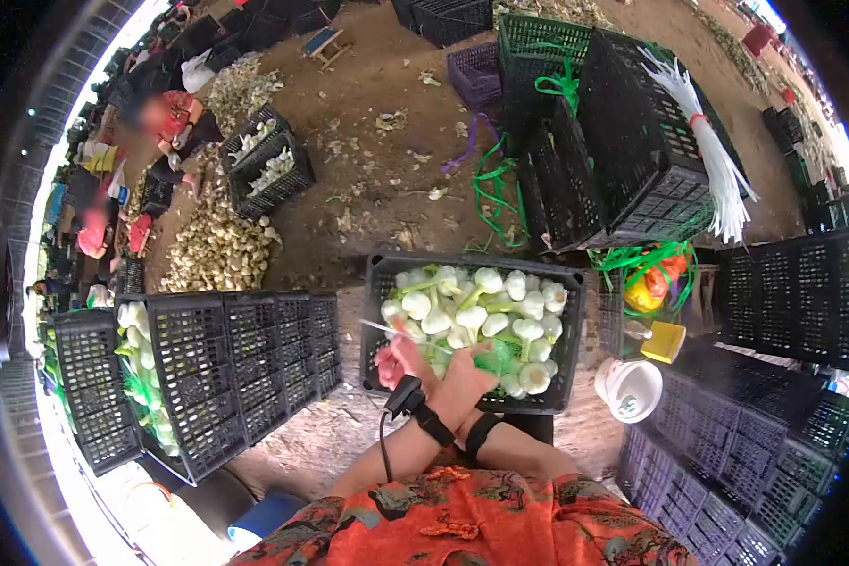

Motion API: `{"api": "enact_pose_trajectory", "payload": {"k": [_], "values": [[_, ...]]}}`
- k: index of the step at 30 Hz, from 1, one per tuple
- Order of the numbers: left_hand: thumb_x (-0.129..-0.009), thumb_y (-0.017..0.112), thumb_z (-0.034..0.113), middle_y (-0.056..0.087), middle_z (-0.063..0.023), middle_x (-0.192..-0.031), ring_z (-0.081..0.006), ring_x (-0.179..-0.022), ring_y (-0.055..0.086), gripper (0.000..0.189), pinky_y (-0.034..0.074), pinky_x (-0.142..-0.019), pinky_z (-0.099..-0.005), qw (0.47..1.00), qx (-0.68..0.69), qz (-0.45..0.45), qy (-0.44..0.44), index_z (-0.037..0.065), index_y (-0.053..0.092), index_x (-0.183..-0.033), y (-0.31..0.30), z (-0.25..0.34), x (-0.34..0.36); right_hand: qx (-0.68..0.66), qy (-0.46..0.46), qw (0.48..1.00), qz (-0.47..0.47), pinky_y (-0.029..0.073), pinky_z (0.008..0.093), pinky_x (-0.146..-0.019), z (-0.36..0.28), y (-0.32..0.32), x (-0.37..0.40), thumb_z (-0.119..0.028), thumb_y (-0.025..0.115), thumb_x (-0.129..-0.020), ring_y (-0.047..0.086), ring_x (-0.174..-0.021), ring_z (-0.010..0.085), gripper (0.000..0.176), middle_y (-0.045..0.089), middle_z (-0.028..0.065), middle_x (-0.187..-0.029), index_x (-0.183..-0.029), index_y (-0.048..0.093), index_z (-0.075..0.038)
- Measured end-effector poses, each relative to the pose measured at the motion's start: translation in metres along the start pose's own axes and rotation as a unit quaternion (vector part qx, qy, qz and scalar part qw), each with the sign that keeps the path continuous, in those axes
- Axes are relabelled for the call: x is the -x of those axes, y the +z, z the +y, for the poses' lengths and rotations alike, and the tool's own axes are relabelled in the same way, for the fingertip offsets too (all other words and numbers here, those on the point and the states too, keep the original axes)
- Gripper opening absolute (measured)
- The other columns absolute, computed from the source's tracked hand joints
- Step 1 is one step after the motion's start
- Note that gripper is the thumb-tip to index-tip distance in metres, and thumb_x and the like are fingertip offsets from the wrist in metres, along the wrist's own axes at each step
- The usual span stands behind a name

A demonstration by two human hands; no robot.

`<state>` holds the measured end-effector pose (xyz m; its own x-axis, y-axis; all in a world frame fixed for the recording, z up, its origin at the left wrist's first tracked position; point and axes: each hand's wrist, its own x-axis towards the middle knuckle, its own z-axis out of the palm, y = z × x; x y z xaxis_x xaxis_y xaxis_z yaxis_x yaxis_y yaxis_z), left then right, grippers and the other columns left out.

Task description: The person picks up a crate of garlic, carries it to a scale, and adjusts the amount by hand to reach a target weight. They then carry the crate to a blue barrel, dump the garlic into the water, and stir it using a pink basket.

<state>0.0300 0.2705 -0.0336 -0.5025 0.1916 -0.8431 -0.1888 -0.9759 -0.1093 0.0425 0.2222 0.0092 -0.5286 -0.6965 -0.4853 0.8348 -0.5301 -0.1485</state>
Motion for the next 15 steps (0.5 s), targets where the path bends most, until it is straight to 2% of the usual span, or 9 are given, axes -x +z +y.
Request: {"api": "enact_pose_trajectory", "payload": {"k": [1,2,4,9,11,12,13,14,15], "values": [[-0.064,0.062,-0.001,0.062,-0.0114,-0.083,-0.0185,-0.074,0.059,0.039,0.048,-0.066,-0.0297,0.928,-0.347,-0.011,0.137,-0.005,0.058,-0.103,0.006,0.0,0.017,-0.071,0.034,0.997,0.023,0.042,0.0264,-0.052,-0.003,-0.008,-0.015,-0.042,0.058,-0.089,0.048,-0.056,0.0111,0.057,0.054,0.0027,-0.072,-0.136,0.037,-0.018],[-0.064,0.063,0.001,0.063,-0.0115,-0.082,-0.0192,-0.074,0.06,0.042,0.048,-0.066,-0.0298,0.721,-0.646,-0.023,0.249,-0.005,0.058,-0.106,0.013,0.002,0.034,-0.079,0.031,0.996,0.021,0.042,0.0264,-0.052,-0.005,-0.012,-0.013,-0.042,0.058,-0.089,0.048,-0.056,0.0111,0.057,0.054,0.0027,-0.072,-0.136,0.037,-0.018],[-0.069,0.066,-0.001,0.062,-0.0027,-0.084,-0.0067,-0.07,0.054,0.041,0.047,-0.063,-0.0218,0.695,-0.659,-0.052,0.283,-0.004,0.057,-0.109,0.009,0.004,0.043,-0.067,-0.008,0.998,0.005,0.038,0.0223,-0.048,-0.013,-0.017,-0.001,-0.038,0.053,-0.093,0.047,-0.054,0.0091,0.029,0.057,-0.0002,-0.073,-0.103,0.058,-0.011],[-0.068,0.064,0.003,0.062,-0.0042,-0.078,-0.012,-0.068,0.056,0.035,0.045,-0.061,-0.0261,0.736,-0.627,-0.079,0.241,-0.001,0.06,-0.102,0.039,0.017,0.073,0.355,-0.061,0.923,0.133,0.029,0.0223,-0.039,-0.028,-0.033,0.097,-0.031,0.046,-0.096,0.041,-0.047,0.0074,0.023,0.049,-0.004,-0.064,-0.094,0.054,-0.009],[-0.077,0.062,0.007,0.061,-0.0024,-0.075,-0.011,-0.065,0.056,0.02,0.046,-0.059,-0.0256,0.673,-0.673,-0.116,0.284,0.0,0.061,-0.096,0.039,0.019,0.074,0.262,0.175,0.949,0.024,0.024,0.0224,-0.037,-0.055,-0.119,0.109,-0.03,0.05,-0.093,0.037,-0.042,0.0076,0.022,0.045,-0.0043,-0.058,-0.085,0.053,-0.01],[-0.077,0.062,0.007,0.061,-0.0024,-0.075,-0.011,-0.065,0.056,0.02,0.046,-0.059,-0.0256,0.672,-0.674,-0.12,0.281,0.0,0.061,-0.096,0.038,0.019,0.068,0.292,0.186,0.926,0.148,0.02,0.022,-0.035,-0.087,-0.09,0.125,-0.031,0.058,-0.089,0.032,-0.038,0.0067,0.025,0.038,-0.0052,-0.052,-0.074,0.053,-0.011],[-0.081,0.061,0.01,0.058,-0.0003,-0.071,-0.0115,-0.062,0.055,0.015,0.045,-0.058,-0.0254,0.917,-0.381,-0.048,0.111,0.001,0.06,-0.092,0.033,0.019,0.058,0.391,0.131,0.896,0.164,0.018,0.0216,-0.035,-0.109,-0.081,0.132,-0.031,0.063,-0.084,0.03,-0.037,0.0062,0.03,0.035,-0.0053,-0.05,-0.064,0.049,-0.013],[-0.084,0.06,0.013,0.055,0.0018,-0.066,-0.0121,-0.059,0.054,0.012,0.045,-0.056,-0.0253,0.996,-0.02,0.037,-0.08,0.002,0.06,-0.089,0.03,0.02,0.048,0.335,0.11,0.914,0.203,0.018,0.0225,-0.034,-0.126,-0.085,0.135,-0.025,0.063,-0.082,0.029,-0.037,0.0061,0.029,0.034,-0.0049,-0.05,-0.062,0.046,-0.013],[-0.088,0.058,0.016,0.05,0.0035,-0.063,-0.0136,-0.055,0.052,0.013,0.045,-0.052,-0.0245,0.981,0.002,0.054,-0.185,0.003,0.058,-0.087,0.029,0.027,0.042,0.289,0.119,0.931,0.186,0.019,0.0231,-0.034,-0.143,-0.081,0.135,-0.021,0.063,-0.08,0.029,-0.037,0.0061,0.029,0.033,-0.0044,-0.049,-0.059,0.045,-0.013]]}}
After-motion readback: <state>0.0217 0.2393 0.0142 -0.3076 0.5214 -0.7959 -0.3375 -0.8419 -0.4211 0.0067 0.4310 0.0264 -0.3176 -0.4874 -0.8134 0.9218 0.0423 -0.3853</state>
